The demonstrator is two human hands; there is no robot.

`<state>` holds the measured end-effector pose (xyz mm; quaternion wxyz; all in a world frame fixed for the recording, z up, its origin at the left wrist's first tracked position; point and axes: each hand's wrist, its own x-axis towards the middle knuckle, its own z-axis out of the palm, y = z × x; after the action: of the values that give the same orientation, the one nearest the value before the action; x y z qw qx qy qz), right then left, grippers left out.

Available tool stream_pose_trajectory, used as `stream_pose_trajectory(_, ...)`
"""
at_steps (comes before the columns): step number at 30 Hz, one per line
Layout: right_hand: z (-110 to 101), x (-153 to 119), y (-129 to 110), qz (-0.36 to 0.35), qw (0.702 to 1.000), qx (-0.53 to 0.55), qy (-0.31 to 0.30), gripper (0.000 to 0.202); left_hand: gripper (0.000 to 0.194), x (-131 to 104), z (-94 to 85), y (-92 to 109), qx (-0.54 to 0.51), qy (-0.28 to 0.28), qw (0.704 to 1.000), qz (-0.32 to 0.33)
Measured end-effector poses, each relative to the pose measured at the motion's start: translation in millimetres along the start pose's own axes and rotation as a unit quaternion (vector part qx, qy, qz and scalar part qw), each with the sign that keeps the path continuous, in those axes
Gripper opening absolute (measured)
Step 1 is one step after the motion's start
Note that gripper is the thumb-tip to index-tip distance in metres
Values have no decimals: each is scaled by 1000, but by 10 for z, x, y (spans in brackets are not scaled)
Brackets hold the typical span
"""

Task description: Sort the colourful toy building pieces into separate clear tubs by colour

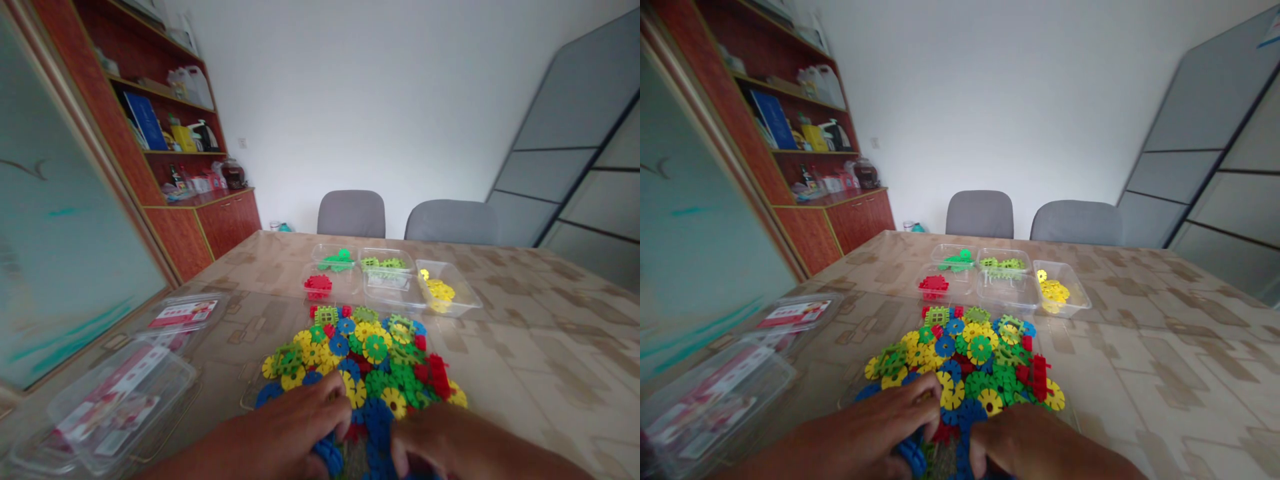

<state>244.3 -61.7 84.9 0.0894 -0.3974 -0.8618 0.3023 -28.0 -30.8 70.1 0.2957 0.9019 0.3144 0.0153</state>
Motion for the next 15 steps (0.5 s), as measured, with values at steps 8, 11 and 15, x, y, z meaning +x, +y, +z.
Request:
stream_pose_trajectory(8, -173, 230, 171, 40, 992, 117, 30, 21, 27, 54, -105, 55, -30, 16, 999, 5)
stream_pose_trajectory(11, -155, 299, 341, 33, 988, 132, 77, 15, 24, 80, -140, 19, -76, 67, 995, 24)
stream_pose_trajectory(15, -198, 348, 470, 43, 980, 143, 131, 16, 25, 146, -188, -52, -135, 133, 982, 5)
